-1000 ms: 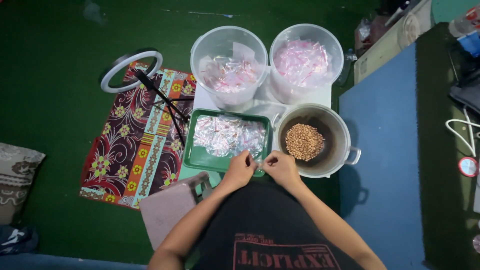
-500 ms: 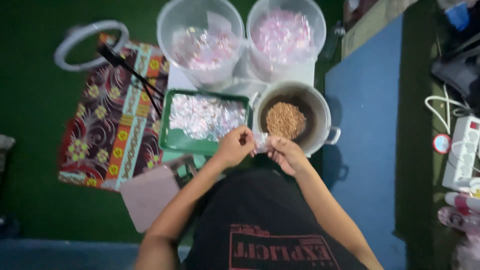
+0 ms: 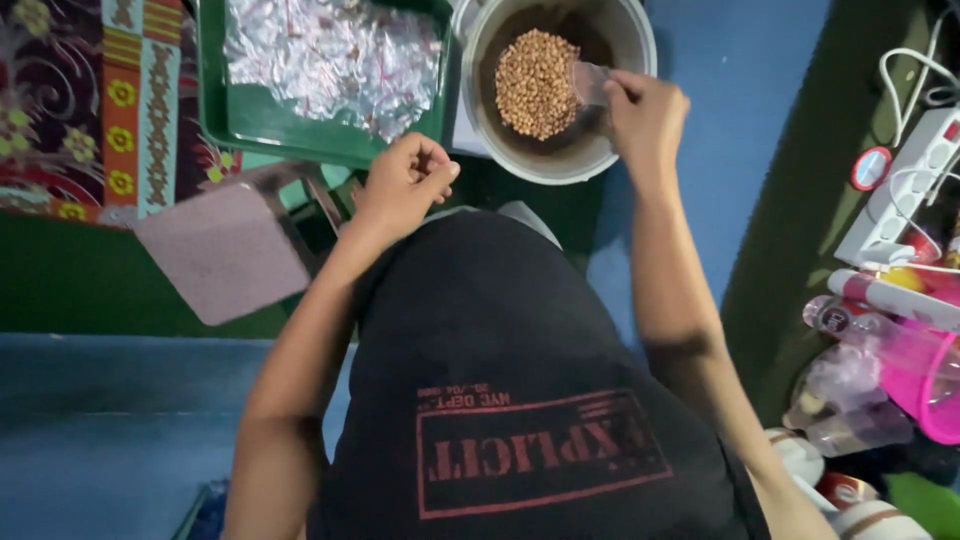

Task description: Manually packaging peanuts into small plastic bags using a scoop and organizing them in a tray.

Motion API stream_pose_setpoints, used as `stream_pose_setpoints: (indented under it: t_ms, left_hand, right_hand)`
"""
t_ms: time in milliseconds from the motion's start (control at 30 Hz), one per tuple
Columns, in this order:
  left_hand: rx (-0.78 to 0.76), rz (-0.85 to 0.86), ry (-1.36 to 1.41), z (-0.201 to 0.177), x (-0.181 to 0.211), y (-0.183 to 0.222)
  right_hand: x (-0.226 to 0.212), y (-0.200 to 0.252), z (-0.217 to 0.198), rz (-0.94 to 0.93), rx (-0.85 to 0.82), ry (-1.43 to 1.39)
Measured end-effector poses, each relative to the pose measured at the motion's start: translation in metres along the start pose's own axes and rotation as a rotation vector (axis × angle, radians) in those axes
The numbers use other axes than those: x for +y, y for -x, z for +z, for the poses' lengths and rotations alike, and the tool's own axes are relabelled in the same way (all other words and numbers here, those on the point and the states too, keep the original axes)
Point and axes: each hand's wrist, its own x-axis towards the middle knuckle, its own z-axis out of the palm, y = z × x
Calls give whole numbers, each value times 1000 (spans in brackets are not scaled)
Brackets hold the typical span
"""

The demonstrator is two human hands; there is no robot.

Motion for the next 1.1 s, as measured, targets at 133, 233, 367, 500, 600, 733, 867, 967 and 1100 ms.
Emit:
stream_pose_setpoints:
  t_ms: [133, 233, 367, 500, 600, 733, 867, 967, 1100]
  left_hand:
    - [50, -6, 36, -6, -6, 18]
    - [122, -30, 93, -12, -24, 27]
    - [143, 12, 105, -26, -35, 40]
    - [231, -5, -72, -46, -42, 48]
    - [242, -18, -150, -60, -48, 49]
    - [207, -102, -52, -80, -47, 51]
    - [252, -90, -214, -106, -78, 36]
    - [290, -32, -387, -132, -100, 26]
    - [328, 35, -606, -173, -121, -10]
  right_hand:
    - [31, -23, 12, -166, -108, 190]
    - [27, -30, 8, -274, -98, 219]
    - [20, -51, 2, -247, -43, 190]
    - [29, -98, 6, 206, 3, -741]
    - [34, -135, 9, 353, 70, -1229]
    - [10, -146, 27, 413, 14, -1359]
    - [-33, -84, 56, 649, -7, -1236]
    - [-56, -1, 89, 623, -409, -1148]
    - [-31, 97, 133, 790, -499, -717]
